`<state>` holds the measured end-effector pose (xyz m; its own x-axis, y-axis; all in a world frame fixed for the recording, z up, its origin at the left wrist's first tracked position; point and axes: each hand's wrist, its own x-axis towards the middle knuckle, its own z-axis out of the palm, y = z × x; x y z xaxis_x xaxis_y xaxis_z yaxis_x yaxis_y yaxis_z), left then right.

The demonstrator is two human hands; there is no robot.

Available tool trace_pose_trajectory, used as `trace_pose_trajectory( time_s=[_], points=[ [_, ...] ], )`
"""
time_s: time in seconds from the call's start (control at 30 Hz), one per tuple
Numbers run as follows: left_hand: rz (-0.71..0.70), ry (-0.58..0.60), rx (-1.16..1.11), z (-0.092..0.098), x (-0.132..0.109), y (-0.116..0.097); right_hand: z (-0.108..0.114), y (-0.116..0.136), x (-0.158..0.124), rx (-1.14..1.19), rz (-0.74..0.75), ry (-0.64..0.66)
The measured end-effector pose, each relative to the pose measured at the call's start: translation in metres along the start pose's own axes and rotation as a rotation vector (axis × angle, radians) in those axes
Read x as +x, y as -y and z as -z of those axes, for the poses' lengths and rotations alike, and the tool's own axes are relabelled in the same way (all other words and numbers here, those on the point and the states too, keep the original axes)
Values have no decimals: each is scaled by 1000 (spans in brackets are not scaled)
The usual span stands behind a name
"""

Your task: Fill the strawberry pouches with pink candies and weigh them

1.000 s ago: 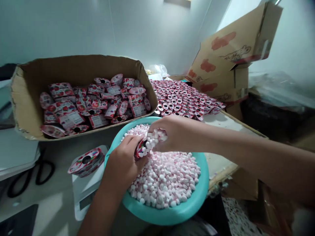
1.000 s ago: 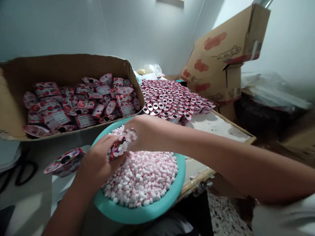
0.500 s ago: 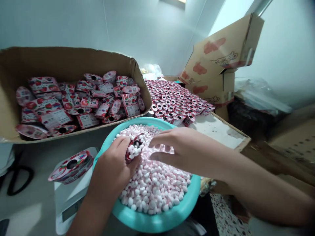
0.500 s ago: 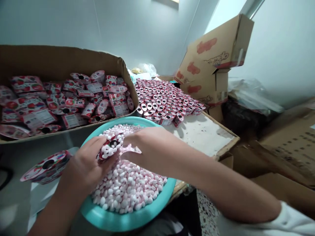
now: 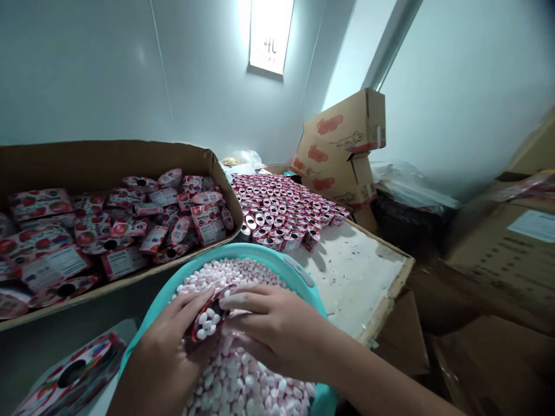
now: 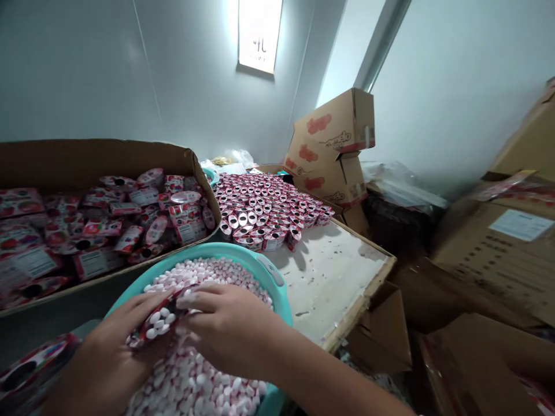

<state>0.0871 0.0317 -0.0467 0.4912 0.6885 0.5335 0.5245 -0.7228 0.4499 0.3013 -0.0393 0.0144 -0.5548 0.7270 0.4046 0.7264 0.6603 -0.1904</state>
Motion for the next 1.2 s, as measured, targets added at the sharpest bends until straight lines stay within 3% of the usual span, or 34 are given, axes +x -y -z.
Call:
trace_pose_trajectory(
  time_s=[0.2,0.33,0.47,0.6,0.77,1.07,1.2],
  points=[
    [98,21,-92,7,1,-14,-5,5,2,-37,0,-48],
    [103,88,-140,15,5,-24,-8,8,6,-13,53,52],
    [116,81,-94,15,6,-27,-9,4,-3,44,80,-75],
    [93,54,-71,13,5,-27,-8,0,-8,58,13,-202],
    [97,54,-71,15,6,-30,-9,-1,-6,40,-69,-102],
    [118,31,-44,15,7,-32,-5,-1,-11,74,-182,-266],
    [81,-2,-117,20,6,-35,-9,-7,-12,134,-229,-279]
  ],
)
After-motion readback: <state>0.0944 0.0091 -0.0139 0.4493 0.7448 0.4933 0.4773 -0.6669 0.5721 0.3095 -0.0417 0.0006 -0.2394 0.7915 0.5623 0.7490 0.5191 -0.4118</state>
